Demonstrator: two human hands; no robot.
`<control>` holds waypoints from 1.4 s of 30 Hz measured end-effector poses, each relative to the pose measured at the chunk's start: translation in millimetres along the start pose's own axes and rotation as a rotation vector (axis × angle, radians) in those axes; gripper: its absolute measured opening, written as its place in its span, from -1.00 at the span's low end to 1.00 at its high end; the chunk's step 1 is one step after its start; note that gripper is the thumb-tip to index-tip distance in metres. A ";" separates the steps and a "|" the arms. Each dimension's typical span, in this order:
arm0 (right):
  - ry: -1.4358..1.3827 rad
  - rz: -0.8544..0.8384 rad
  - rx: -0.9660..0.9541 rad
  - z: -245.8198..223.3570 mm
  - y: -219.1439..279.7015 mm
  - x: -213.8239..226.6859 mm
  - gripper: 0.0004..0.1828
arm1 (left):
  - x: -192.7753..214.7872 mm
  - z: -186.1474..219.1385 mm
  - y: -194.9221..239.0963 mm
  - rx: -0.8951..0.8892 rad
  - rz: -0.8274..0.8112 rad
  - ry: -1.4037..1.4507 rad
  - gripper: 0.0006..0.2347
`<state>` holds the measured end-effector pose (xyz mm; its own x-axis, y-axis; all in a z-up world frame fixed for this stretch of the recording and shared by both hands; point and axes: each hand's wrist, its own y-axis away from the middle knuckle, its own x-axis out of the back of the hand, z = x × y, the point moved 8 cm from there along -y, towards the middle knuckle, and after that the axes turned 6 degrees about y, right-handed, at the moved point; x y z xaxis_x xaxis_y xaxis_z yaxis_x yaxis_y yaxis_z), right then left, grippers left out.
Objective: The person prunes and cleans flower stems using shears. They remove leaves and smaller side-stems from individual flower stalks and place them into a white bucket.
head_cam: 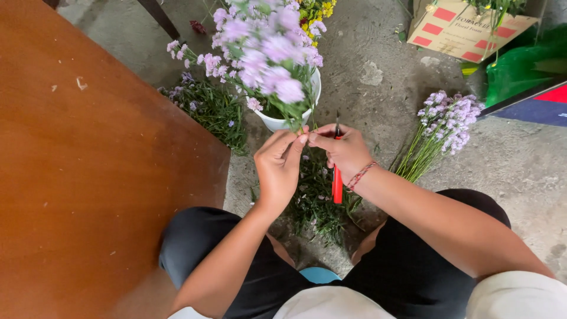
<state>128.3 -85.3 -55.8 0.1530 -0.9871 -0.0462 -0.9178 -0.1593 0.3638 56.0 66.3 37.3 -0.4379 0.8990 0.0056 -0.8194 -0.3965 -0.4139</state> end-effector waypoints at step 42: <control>0.465 -0.033 0.782 -70.7 43.2 -4.3 -0.94 | 2.7 -9.4 20.4 0.269 0.059 0.228 -0.88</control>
<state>113.9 -87.0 25.9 0.1606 -0.9042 0.3958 -0.8712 -0.3184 -0.3737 41.6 62.4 20.3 -0.4189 0.8793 -0.2267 -0.8763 -0.4569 -0.1528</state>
